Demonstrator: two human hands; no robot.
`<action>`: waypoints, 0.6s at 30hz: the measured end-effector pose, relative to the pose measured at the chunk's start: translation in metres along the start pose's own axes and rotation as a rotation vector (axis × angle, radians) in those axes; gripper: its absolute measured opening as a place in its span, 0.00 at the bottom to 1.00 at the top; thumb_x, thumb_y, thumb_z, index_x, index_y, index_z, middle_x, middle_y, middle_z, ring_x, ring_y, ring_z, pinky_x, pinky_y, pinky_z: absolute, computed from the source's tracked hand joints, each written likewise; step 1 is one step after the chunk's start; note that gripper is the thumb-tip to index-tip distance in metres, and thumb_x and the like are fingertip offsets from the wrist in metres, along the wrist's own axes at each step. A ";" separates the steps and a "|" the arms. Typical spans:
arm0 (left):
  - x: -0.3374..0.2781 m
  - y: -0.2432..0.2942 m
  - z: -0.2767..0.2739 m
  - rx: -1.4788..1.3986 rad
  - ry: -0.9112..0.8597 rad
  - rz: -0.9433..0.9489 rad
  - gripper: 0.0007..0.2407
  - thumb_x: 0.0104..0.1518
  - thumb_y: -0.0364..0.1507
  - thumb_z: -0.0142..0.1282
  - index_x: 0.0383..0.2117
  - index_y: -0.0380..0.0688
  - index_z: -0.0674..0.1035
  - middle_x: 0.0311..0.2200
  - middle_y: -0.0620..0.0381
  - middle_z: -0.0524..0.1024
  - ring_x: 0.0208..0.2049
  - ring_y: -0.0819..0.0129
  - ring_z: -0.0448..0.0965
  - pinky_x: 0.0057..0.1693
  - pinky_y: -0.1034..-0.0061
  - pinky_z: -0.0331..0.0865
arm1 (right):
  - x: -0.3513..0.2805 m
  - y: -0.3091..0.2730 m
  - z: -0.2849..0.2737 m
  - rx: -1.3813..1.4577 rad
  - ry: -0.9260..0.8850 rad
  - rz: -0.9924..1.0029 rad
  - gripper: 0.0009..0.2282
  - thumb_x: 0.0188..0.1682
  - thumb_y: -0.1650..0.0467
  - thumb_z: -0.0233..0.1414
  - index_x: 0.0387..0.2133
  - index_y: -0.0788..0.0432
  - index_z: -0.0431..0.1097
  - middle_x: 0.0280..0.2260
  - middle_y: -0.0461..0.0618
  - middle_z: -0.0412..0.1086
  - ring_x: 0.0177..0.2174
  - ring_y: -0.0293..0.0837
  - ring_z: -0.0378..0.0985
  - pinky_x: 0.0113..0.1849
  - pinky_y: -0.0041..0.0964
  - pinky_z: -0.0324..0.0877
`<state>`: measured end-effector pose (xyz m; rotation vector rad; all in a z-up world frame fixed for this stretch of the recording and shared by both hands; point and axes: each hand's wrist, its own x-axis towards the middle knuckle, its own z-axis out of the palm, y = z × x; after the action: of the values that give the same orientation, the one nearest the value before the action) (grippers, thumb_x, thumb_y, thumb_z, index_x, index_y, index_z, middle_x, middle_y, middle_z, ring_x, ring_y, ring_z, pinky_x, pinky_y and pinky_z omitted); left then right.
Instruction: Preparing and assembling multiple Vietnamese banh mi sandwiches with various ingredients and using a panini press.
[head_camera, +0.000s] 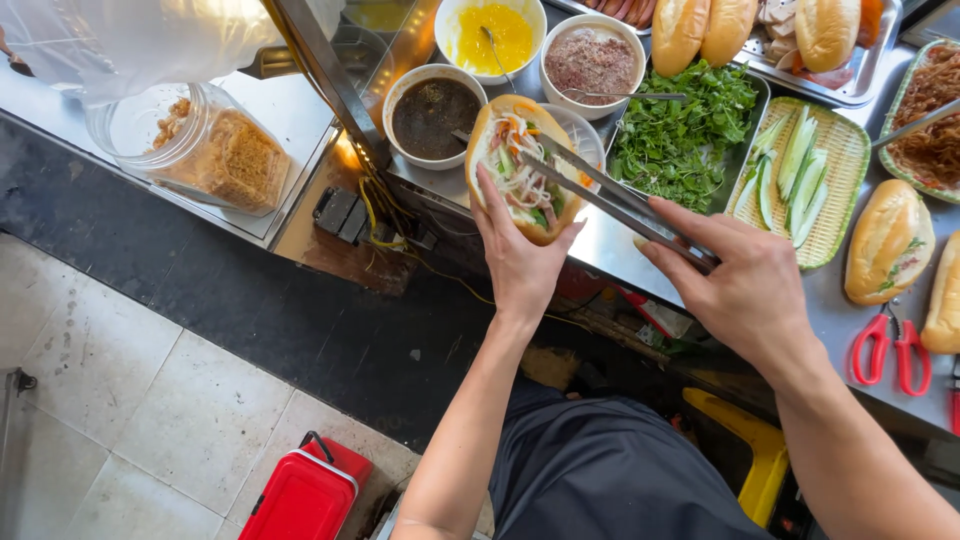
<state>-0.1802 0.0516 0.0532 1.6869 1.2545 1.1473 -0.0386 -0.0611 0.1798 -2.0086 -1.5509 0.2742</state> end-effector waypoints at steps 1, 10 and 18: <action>-0.005 0.005 0.003 -0.010 0.001 0.013 0.52 0.42 0.30 0.74 0.71 0.42 0.42 0.67 0.30 0.51 0.62 0.39 0.66 0.61 0.59 0.69 | 0.004 0.007 0.002 -0.028 0.023 -0.047 0.17 0.45 0.72 0.63 0.49 0.60 0.79 0.28 0.54 0.77 0.16 0.44 0.65 0.22 0.37 0.62; -0.027 0.031 0.032 0.012 0.051 0.034 0.52 0.42 0.30 0.74 0.71 0.40 0.42 0.66 0.29 0.53 0.63 0.39 0.65 0.62 0.58 0.67 | 0.006 0.048 -0.024 0.007 -0.028 -0.080 0.17 0.45 0.70 0.63 0.49 0.57 0.79 0.25 0.53 0.75 0.17 0.44 0.68 0.21 0.38 0.62; -0.055 0.041 0.033 0.043 0.136 -0.018 0.53 0.41 0.30 0.76 0.71 0.44 0.43 0.63 0.35 0.59 0.59 0.46 0.70 0.61 0.60 0.70 | 0.006 0.117 -0.029 0.244 -0.024 0.007 0.20 0.46 0.72 0.63 0.53 0.64 0.75 0.31 0.52 0.78 0.21 0.38 0.68 0.25 0.31 0.64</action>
<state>-0.1430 -0.0137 0.0673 1.6483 1.3843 1.2498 0.0730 -0.0826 0.1390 -1.8265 -1.4486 0.4683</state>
